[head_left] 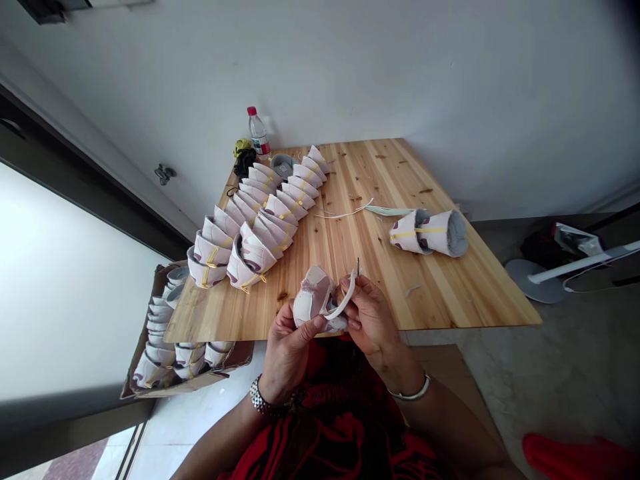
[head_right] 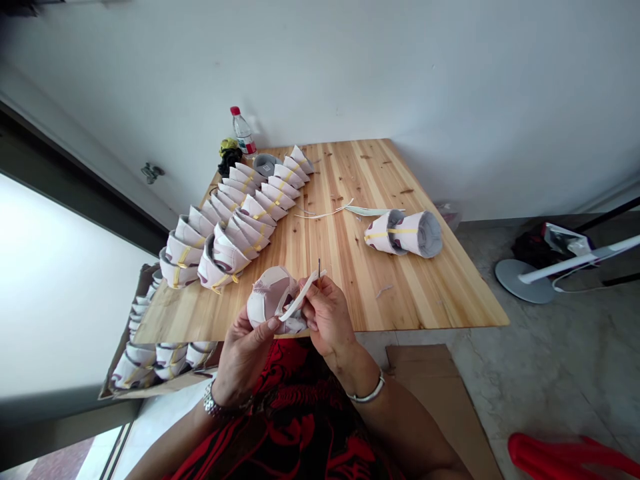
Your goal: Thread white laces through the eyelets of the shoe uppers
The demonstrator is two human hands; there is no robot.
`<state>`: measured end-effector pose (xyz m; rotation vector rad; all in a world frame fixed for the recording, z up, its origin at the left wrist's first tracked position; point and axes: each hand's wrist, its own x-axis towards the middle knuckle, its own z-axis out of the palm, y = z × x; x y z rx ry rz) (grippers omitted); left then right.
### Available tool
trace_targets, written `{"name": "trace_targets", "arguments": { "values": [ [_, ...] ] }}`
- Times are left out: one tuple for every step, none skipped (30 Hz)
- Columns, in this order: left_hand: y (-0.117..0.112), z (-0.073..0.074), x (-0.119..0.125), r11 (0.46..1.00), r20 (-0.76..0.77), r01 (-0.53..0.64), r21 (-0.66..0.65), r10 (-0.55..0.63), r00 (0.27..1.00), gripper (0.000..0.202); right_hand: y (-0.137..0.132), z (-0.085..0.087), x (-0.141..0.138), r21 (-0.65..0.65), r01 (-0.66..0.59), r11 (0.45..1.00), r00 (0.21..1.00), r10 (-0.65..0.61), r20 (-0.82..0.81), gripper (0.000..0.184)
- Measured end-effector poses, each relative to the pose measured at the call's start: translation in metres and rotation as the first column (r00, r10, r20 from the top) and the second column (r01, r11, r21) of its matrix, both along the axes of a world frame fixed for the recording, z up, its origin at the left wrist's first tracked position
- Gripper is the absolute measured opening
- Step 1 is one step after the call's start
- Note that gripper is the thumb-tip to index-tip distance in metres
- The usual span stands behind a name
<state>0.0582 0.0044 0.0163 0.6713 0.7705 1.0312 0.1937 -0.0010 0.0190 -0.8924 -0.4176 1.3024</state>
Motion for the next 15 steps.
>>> {"name": "trace_targets", "arguments": {
  "values": [
    [0.001,-0.001,0.0,1.0,0.002,-0.007,0.0,0.007,1.0,0.028,-0.001,-0.001,0.0,0.005,0.001,1.0,1.0,-0.001,0.029,0.046],
    [0.002,-0.001,-0.001,1.0,0.003,-0.019,0.003,0.019,1.0,0.029,-0.002,-0.001,0.001,0.017,0.001,1.0,0.997,-0.002,0.083,0.044],
    [0.004,-0.001,-0.001,0.999,0.003,-0.035,0.008,0.035,0.999,0.03,-0.003,-0.001,0.001,0.035,-0.001,0.999,0.987,-0.005,0.161,0.041],
    [0.005,-0.001,-0.002,0.998,0.003,-0.054,0.015,0.054,0.999,0.03,-0.005,-0.001,0.003,0.056,-0.002,0.998,0.968,-0.012,0.251,0.038],
    [0.007,-0.001,-0.003,0.997,0.003,-0.075,0.024,0.075,0.997,0.03,-0.007,-0.001,0.004,0.078,0.003,0.997,0.939,-0.029,0.342,0.034],
    [0.008,0.0,-0.003,0.995,0.003,-0.097,0.031,0.097,0.995,0.03,-0.01,-0.001,0.005,0.1,0.02,0.995,0.903,-0.061,0.424,0.03],
    [0.01,0.001,-0.003,0.993,0.004,-0.117,0.035,0.117,0.993,0.03,-0.012,-0.001,0.006,0.121,0.048,0.992,0.863,-0.102,0.494,0.028],
    [0.011,0.001,-0.002,0.99,0.008,-0.137,0.035,0.137,0.991,0.032,-0.015,-0.001,0.007,0.142,0.074,0.987,0.819,-0.141,0.556,0.026],
    [0.011,0.002,-0.002,0.987,0.013,-0.16,0.034,0.16,0.987,0.033,-0.018,-0.002,0.006,0.165,0.088,0.982,0.77,-0.172,0.615,0.024],
    [0.011,0.001,-0.001,0.983,0.019,-0.183,0.033,0.183,0.983,0.034,-0.021,-0.002,0.005,0.19,0.093,0.977,0.714,-0.199,0.671,0.02],
    [0.01,0.0,0.001,0.977,0.024,-0.208,0.037,0.207,0.978,0.034,-0.023,-0.003,0.004,0.223,0.092,0.97,0.657,-0.228,0.719,0.017],
    [0.009,-0.003,0.001,0.97,0.028,-0.239,0.049,0.238,0.971,0.034,-0.025,-0.003,0.001,0.26,0.085,0.962,0.608,-0.257,0.752,0.014],
    [0.007,-0.007,0.002,0.96,0.025,-0.273,0.068,0.272,0.962,0.034,-0.026,-0.004,-0.002,0.297,0.075,0.952,0.576,-0.285,0.766,0.012],
    [0.004,-0.012,0.002,0.961,0.011,-0.264,0.078,0.264,0.964,0.033,-0.027,-0.004,-0.004,0.324,0.07,0.944,0.573,-0.304,0.761,0.012],
    [0.001,-0.018,0.001,0.965,-0.018,-0.246,0.095,0.249,0.968,0.03,-0.026,-0.004,-0.007,0.327,0.062,0.943,0.604,-0.296,0.74,0.013]
  ]
}}
